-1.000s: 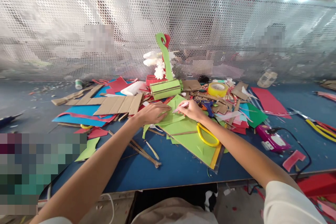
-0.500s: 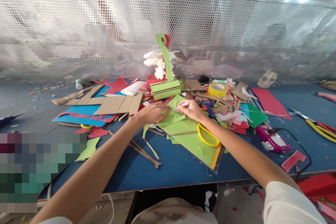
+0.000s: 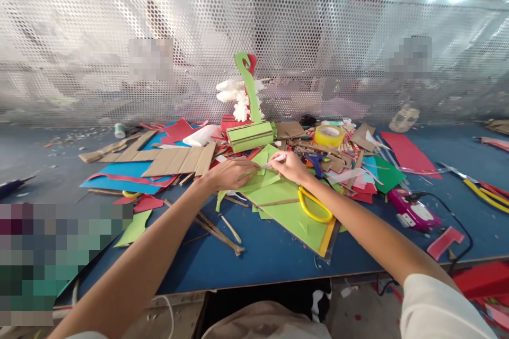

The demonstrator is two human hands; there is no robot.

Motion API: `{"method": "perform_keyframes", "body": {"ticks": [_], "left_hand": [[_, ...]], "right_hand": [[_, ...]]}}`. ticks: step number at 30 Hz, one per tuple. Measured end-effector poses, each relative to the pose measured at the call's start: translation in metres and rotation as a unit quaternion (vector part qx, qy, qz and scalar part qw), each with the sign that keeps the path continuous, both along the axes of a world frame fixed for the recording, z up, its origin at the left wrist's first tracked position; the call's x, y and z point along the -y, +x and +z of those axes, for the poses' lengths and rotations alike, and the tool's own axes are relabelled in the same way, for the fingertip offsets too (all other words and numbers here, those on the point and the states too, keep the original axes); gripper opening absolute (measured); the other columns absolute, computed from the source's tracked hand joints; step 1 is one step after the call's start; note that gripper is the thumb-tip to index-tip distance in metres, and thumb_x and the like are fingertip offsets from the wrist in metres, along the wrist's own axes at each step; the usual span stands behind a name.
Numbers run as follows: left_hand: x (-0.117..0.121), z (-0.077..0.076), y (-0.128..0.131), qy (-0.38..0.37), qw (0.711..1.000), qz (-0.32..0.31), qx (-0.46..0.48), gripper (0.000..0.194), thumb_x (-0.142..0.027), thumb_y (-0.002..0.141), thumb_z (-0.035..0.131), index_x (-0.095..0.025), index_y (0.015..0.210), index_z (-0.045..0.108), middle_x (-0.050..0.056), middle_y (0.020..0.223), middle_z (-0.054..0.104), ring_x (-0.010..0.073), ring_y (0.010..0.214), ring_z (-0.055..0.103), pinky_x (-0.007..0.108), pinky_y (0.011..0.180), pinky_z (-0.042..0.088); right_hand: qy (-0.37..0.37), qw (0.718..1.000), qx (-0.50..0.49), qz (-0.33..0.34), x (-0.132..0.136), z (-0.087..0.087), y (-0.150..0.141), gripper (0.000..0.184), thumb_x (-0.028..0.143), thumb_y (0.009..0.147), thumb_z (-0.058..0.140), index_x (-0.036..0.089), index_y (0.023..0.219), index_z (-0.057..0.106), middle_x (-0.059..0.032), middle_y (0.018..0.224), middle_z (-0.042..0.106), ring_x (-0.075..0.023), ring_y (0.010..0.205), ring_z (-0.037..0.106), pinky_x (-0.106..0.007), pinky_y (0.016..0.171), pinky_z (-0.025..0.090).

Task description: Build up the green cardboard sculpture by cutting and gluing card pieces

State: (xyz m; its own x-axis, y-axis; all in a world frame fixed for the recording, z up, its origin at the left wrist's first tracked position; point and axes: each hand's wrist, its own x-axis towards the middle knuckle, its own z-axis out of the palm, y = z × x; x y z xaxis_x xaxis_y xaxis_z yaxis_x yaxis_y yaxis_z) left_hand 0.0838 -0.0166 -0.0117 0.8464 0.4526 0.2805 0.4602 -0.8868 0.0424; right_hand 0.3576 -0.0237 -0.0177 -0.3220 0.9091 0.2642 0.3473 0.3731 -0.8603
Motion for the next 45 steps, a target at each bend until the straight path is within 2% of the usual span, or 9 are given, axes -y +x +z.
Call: {"method": "perform_keyframes", "body": {"ticks": [8, 15, 20, 25, 30, 33, 45], "left_hand": [[0.0021, -0.0025, 0.0049, 0.013, 1.0, 0.014, -0.006, 0.038, -0.029, 0.104, 0.05, -0.017, 0.137, 0.066, 0.013, 0.144, 0.07, 0.0283, 0.13, 0.066, 0.043, 0.115, 0.052], [0.0035, -0.0006, 0.0067, 0.021, 0.999, 0.023, -0.015, 0.037, -0.03, 0.104, 0.05, -0.017, 0.135, 0.066, 0.014, 0.136, 0.072, 0.0293, 0.124, 0.068, 0.042, 0.109, 0.054], [0.0037, -0.0005, 0.0077, 0.014, 1.0, 0.02, -0.01, 0.037, -0.031, 0.105, 0.048, -0.016, 0.135, 0.065, 0.014, 0.137, 0.072, 0.0308, 0.125, 0.068, 0.044, 0.108, 0.054], [0.0035, -0.0011, 0.0075, 0.016, 1.0, 0.014, 0.001, 0.034, -0.03, 0.104, 0.051, -0.017, 0.132, 0.066, 0.014, 0.132, 0.073, 0.0294, 0.121, 0.069, 0.042, 0.104, 0.055], [0.0035, -0.001, 0.0073, 0.016, 1.0, 0.013, -0.002, 0.035, -0.03, 0.106, 0.049, -0.016, 0.134, 0.065, 0.014, 0.133, 0.073, 0.0302, 0.121, 0.069, 0.043, 0.103, 0.055], [0.0034, -0.0008, 0.0073, 0.012, 1.0, 0.013, -0.007, 0.035, -0.03, 0.106, 0.048, -0.015, 0.133, 0.064, 0.015, 0.134, 0.072, 0.031, 0.122, 0.068, 0.044, 0.104, 0.055], [0.0015, -0.0045, 0.0073, 0.017, 1.0, 0.011, 0.007, 0.036, -0.031, 0.105, 0.049, -0.018, 0.134, 0.065, 0.014, 0.134, 0.073, 0.0298, 0.122, 0.068, 0.043, 0.104, 0.055]], "right_hand": [[0.014, 1.0, 0.019, -0.018, 0.0001, -0.0009, 0.0013, 0.025, 0.044, 0.09, 0.068, 0.019, 0.092, 0.071, -0.0051, 0.082, 0.078, -0.0145, 0.053, 0.064, -0.026, 0.05, 0.051], [0.018, 1.0, 0.017, -0.017, 0.0001, -0.002, 0.0032, 0.028, 0.046, 0.093, 0.066, 0.018, 0.096, 0.071, -0.0035, 0.081, 0.076, -0.0136, 0.052, 0.064, -0.025, 0.051, 0.052], [-0.004, 1.0, 0.0, 0.001, -0.0022, -0.0048, 0.0034, 0.026, 0.043, 0.09, 0.067, 0.017, 0.091, 0.072, -0.0056, 0.077, 0.076, -0.0169, 0.058, 0.067, -0.026, 0.051, 0.053], [0.015, 1.0, 0.002, -0.019, -0.0028, -0.0045, 0.0036, 0.025, 0.042, 0.09, 0.069, 0.018, 0.094, 0.072, -0.0038, 0.08, 0.076, -0.0136, 0.053, 0.064, -0.024, 0.05, 0.051], [-0.02, 1.0, -0.02, 0.011, -0.0029, -0.0047, 0.0029, 0.023, 0.039, 0.086, 0.069, 0.016, 0.086, 0.073, -0.0054, 0.072, 0.075, -0.0149, 0.055, 0.064, -0.024, 0.05, 0.052], [-0.021, 0.999, -0.03, 0.005, -0.0029, -0.0049, 0.0023, 0.023, 0.038, 0.084, 0.071, 0.015, 0.087, 0.073, -0.006, 0.074, 0.076, -0.0147, 0.055, 0.064, -0.024, 0.05, 0.051], [-0.036, 0.999, -0.017, 0.011, 0.0027, 0.0034, 0.0002, 0.023, 0.037, 0.081, 0.071, 0.014, 0.084, 0.075, -0.0059, 0.071, 0.075, -0.0136, 0.053, 0.062, -0.023, 0.049, 0.049]]}}
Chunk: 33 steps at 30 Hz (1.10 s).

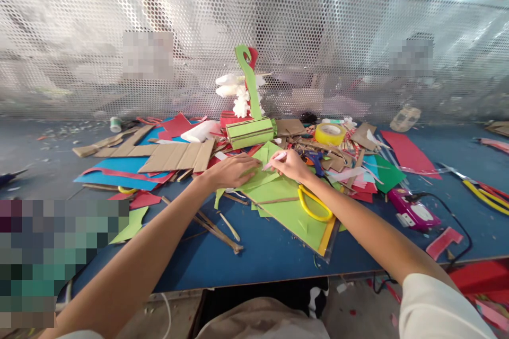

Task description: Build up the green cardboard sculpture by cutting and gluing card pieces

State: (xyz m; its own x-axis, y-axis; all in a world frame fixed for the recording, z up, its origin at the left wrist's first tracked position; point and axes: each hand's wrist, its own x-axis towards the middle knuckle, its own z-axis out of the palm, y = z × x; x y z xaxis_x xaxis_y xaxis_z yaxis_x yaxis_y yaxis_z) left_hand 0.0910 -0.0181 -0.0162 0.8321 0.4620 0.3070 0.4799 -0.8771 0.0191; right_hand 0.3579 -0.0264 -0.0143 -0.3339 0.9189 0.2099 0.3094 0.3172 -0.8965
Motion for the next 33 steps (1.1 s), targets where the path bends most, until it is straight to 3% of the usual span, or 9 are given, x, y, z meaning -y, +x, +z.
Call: {"method": "perform_keyframes", "body": {"ticks": [11, 15, 18, 22, 27, 33], "left_hand": [[0.0, 0.0, -0.001, -0.002, 1.0, 0.002, 0.0, 0.035, -0.031, 0.106, 0.049, -0.017, 0.133, 0.065, 0.014, 0.133, 0.073, 0.0292, 0.124, 0.068, 0.042, 0.104, 0.055], [-0.001, 0.001, -0.001, -0.018, 1.0, 0.005, 0.012, 0.034, -0.032, 0.105, 0.05, -0.018, 0.132, 0.066, 0.013, 0.135, 0.073, 0.0287, 0.125, 0.068, 0.042, 0.107, 0.054], [-0.002, -0.001, 0.002, -0.033, 0.998, 0.043, 0.042, 0.034, -0.029, 0.104, 0.049, -0.02, 0.131, 0.068, 0.011, 0.128, 0.076, 0.0282, 0.12, 0.07, 0.041, 0.105, 0.056], [-0.005, -0.008, 0.008, -0.024, 0.987, 0.122, 0.097, 0.035, -0.027, 0.104, 0.049, -0.02, 0.131, 0.07, 0.012, 0.128, 0.075, 0.0283, 0.119, 0.07, 0.043, 0.105, 0.056], [-0.005, -0.012, 0.007, 0.003, 0.992, 0.104, 0.066, 0.034, -0.029, 0.105, 0.049, -0.023, 0.128, 0.074, 0.011, 0.134, 0.073, 0.0286, 0.123, 0.067, 0.045, 0.11, 0.052], [-0.01, -0.011, 0.004, -0.019, 0.986, 0.138, 0.093, 0.031, -0.029, 0.104, 0.051, -0.018, 0.118, 0.076, 0.012, 0.123, 0.077, 0.028, 0.115, 0.071, 0.042, 0.106, 0.055]], "right_hand": [[0.001, 1.0, -0.01, 0.002, 0.001, -0.001, 0.0, 0.027, 0.042, 0.082, 0.07, 0.015, 0.085, 0.073, -0.0062, 0.071, 0.075, -0.0147, 0.054, 0.06, -0.025, 0.049, 0.048], [0.096, 0.993, -0.024, -0.061, 0.004, 0.006, 0.003, 0.026, 0.042, 0.09, 0.065, 0.018, 0.095, 0.071, -0.0039, 0.078, 0.074, -0.0157, 0.062, 0.061, -0.025, 0.056, 0.046], [0.204, 0.973, 0.059, -0.09, 0.006, 0.012, 0.006, 0.022, 0.037, 0.095, 0.061, 0.02, 0.102, 0.073, -0.0045, 0.09, 0.075, -0.0178, 0.073, 0.064, -0.027, 0.069, 0.049], [0.29, 0.928, 0.229, -0.037, 0.006, 0.011, 0.007, 0.027, 0.02, 0.097, 0.056, 0.019, 0.117, 0.074, -0.0105, 0.11, 0.073, -0.024, 0.096, 0.067, -0.034, 0.09, 0.052], [0.287, 0.878, 0.383, 0.015, 0.012, 0.008, 0.004, 0.039, 0.004, 0.096, 0.051, 0.018, 0.124, 0.074, -0.0129, 0.115, 0.069, -0.0256, 0.111, 0.063, -0.034, 0.098, 0.05], [0.282, 0.866, 0.413, 0.013, 0.015, 0.018, 0.0, 0.038, 0.004, 0.096, 0.05, 0.015, 0.121, 0.077, -0.0141, 0.116, 0.069, -0.0264, 0.11, 0.061, -0.037, 0.098, 0.05]]}}
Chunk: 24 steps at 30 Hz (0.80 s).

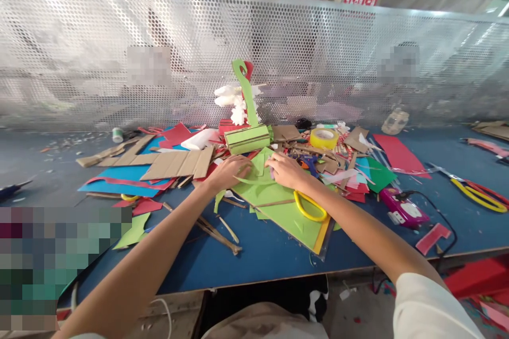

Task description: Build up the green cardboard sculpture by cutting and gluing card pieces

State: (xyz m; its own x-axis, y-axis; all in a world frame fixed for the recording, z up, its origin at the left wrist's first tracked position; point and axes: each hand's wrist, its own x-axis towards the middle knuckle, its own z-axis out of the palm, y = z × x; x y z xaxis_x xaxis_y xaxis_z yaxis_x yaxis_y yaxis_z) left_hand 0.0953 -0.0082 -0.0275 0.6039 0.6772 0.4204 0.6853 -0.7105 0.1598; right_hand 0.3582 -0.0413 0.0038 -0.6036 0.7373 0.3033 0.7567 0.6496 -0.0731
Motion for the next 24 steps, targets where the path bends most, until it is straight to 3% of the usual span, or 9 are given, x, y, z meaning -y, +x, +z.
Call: {"method": "perform_keyframes", "body": {"ticks": [5, 9, 15, 24], "left_hand": [[-0.005, -0.009, 0.01, -0.038, 0.996, 0.063, 0.058, 0.034, -0.031, 0.099, 0.057, -0.018, 0.127, 0.072, 0.013, 0.12, 0.076, 0.0266, 0.105, 0.074, 0.04, 0.099, 0.059], [-0.008, -0.012, 0.014, -0.065, 0.992, 0.074, 0.079, 0.033, -0.032, 0.098, 0.059, -0.016, 0.122, 0.074, 0.014, 0.119, 0.076, 0.0278, 0.104, 0.074, 0.041, 0.1, 0.058], [-0.013, -0.011, 0.015, -0.146, 0.975, 0.101, 0.13, 0.034, -0.03, 0.095, 0.06, -0.014, 0.119, 0.079, 0.015, 0.112, 0.08, 0.0288, 0.096, 0.077, 0.036, 0.087, 0.06], [-0.015, -0.009, 0.014, -0.157, 0.972, 0.068, 0.162, 0.037, -0.025, 0.093, 0.059, -0.016, 0.122, 0.081, 0.012, 0.107, 0.083, 0.0279, 0.089, 0.078, 0.034, 0.082, 0.059]], "right_hand": [[0.021, 0.996, 0.042, 0.071, -0.002, -0.001, -0.006, 0.037, 0.005, 0.094, 0.052, 0.016, 0.115, 0.081, -0.0127, 0.124, 0.073, -0.0279, 0.113, 0.059, -0.043, 0.108, 0.045], [0.027, 0.993, 0.084, 0.08, 0.0, 0.0, -0.01, 0.037, 0.005, 0.093, 0.053, 0.015, 0.113, 0.082, -0.014, 0.128, 0.074, -0.029, 0.114, 0.058, -0.044, 0.109, 0.043], [0.022, 0.991, 0.115, 0.065, 0.005, 0.008, -0.016, 0.038, 0.004, 0.093, 0.053, 0.014, 0.115, 0.082, -0.0146, 0.123, 0.074, -0.0288, 0.113, 0.058, -0.042, 0.104, 0.042], [-0.031, 0.989, 0.144, -0.011, 0.023, 0.014, -0.032, 0.054, 0.003, 0.097, 0.046, 0.017, 0.143, 0.069, -0.0167, 0.129, 0.069, -0.033, 0.128, 0.055, -0.046, 0.109, 0.042]]}}
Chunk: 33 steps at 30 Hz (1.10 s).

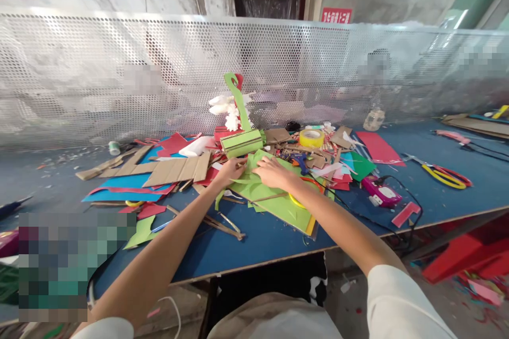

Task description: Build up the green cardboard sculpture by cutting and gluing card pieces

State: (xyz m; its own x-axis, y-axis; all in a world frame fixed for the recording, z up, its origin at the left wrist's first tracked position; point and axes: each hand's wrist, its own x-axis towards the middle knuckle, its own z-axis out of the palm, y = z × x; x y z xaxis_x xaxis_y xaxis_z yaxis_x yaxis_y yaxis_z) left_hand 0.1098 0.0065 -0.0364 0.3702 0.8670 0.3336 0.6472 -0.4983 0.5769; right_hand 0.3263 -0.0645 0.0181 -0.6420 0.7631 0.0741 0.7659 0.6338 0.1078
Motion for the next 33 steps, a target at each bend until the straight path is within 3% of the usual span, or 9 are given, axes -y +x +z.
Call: {"method": "perform_keyframes", "body": {"ticks": [3, 6, 10, 19, 24, 28, 31, 33], "left_hand": [[-0.004, -0.003, 0.0, -0.01, 0.999, 0.021, 0.026, 0.03, -0.025, 0.09, 0.062, -0.017, 0.111, 0.083, 0.012, 0.11, 0.083, 0.0287, 0.095, 0.078, 0.034, 0.086, 0.06], [-0.009, -0.006, -0.002, -0.042, 0.995, 0.057, 0.065, 0.033, -0.025, 0.086, 0.066, -0.016, 0.113, 0.082, 0.012, 0.112, 0.083, 0.0295, 0.102, 0.078, 0.036, 0.09, 0.061], [-0.014, -0.008, -0.004, -0.064, 0.994, 0.05, 0.073, 0.029, -0.028, 0.085, 0.066, -0.015, 0.105, 0.082, 0.011, 0.098, 0.084, 0.0271, 0.09, 0.078, 0.034, 0.081, 0.063], [-0.005, 0.001, -0.007, -0.011, 0.998, 0.041, 0.043, 0.021, -0.025, 0.085, 0.067, -0.019, 0.1, 0.08, 0.009, 0.108, 0.082, 0.0242, 0.094, 0.075, 0.035, 0.091, 0.059], [0.0, 0.009, -0.007, -0.002, 0.999, 0.047, 0.021, 0.01, -0.027, 0.08, 0.071, -0.019, 0.083, 0.077, 0.009, 0.089, 0.08, 0.0248, 0.08, 0.072, 0.035, 0.083, 0.057], [0.003, 0.015, -0.011, 0.007, 0.998, 0.055, 0.029, 0.013, -0.031, 0.082, 0.068, -0.02, 0.083, 0.073, 0.007, 0.084, 0.077, 0.0221, 0.076, 0.068, 0.032, 0.076, 0.054], [0.002, 0.022, -0.016, 0.013, 0.997, 0.053, 0.058, 0.016, -0.036, 0.084, 0.066, -0.02, 0.081, 0.067, 0.002, 0.071, 0.069, 0.0186, 0.066, 0.061, 0.028, 0.066, 0.048], [0.001, 0.027, -0.018, 0.019, 0.993, 0.039, 0.106, 0.018, -0.037, 0.083, 0.067, -0.021, 0.076, 0.063, 0.0, 0.064, 0.063, 0.0164, 0.06, 0.055, 0.028, 0.061, 0.043]], "right_hand": [[-0.004, 1.0, 0.003, -0.021, 0.006, -0.002, -0.002, 0.064, 0.001, 0.096, 0.045, 0.021, 0.154, 0.06, -0.0186, 0.139, 0.065, -0.0343, 0.134, 0.053, -0.049, 0.112, 0.042], [-0.005, 0.999, 0.011, -0.034, 0.009, -0.004, -0.003, 0.072, -0.001, 0.094, 0.046, 0.025, 0.16, 0.053, -0.0199, 0.147, 0.06, -0.0378, 0.144, 0.047, -0.055, 0.114, 0.042], [-0.002, 0.999, 0.01, -0.041, 0.012, -0.008, -0.004, 0.077, -0.004, 0.092, 0.045, 0.027, 0.162, 0.051, -0.0209, 0.154, 0.055, -0.0412, 0.152, 0.04, -0.06, 0.117, 0.039], [0.01, 0.998, 0.001, -0.062, 0.018, -0.01, -0.005, 0.076, -0.002, 0.095, 0.042, 0.03, 0.164, 0.049, -0.0202, 0.154, 0.055, -0.0396, 0.149, 0.042, -0.056, 0.114, 0.041], [0.014, 0.998, -0.001, -0.06, 0.017, -0.012, -0.005, 0.075, -0.002, 0.095, 0.04, 0.029, 0.163, 0.05, -0.0201, 0.154, 0.056, -0.0395, 0.149, 0.042, -0.055, 0.113, 0.042], [0.053, 0.994, -0.079, -0.061, 0.008, -0.006, 0.005, 0.065, 0.003, 0.1, 0.041, 0.024, 0.16, 0.054, -0.0179, 0.15, 0.061, -0.0341, 0.138, 0.053, -0.048, 0.112, 0.043], [0.086, 0.975, -0.172, -0.108, 0.003, 0.006, 0.025, 0.046, 0.014, 0.104, 0.046, 0.016, 0.145, 0.067, -0.0156, 0.138, 0.071, -0.0281, 0.124, 0.063, -0.037, 0.107, 0.046], [0.073, 0.965, -0.207, -0.145, 0.003, 0.014, 0.042, 0.039, 0.016, 0.104, 0.048, 0.018, 0.134, 0.072, -0.012, 0.127, 0.077, -0.0247, 0.112, 0.07, -0.032, 0.096, 0.048]]}}
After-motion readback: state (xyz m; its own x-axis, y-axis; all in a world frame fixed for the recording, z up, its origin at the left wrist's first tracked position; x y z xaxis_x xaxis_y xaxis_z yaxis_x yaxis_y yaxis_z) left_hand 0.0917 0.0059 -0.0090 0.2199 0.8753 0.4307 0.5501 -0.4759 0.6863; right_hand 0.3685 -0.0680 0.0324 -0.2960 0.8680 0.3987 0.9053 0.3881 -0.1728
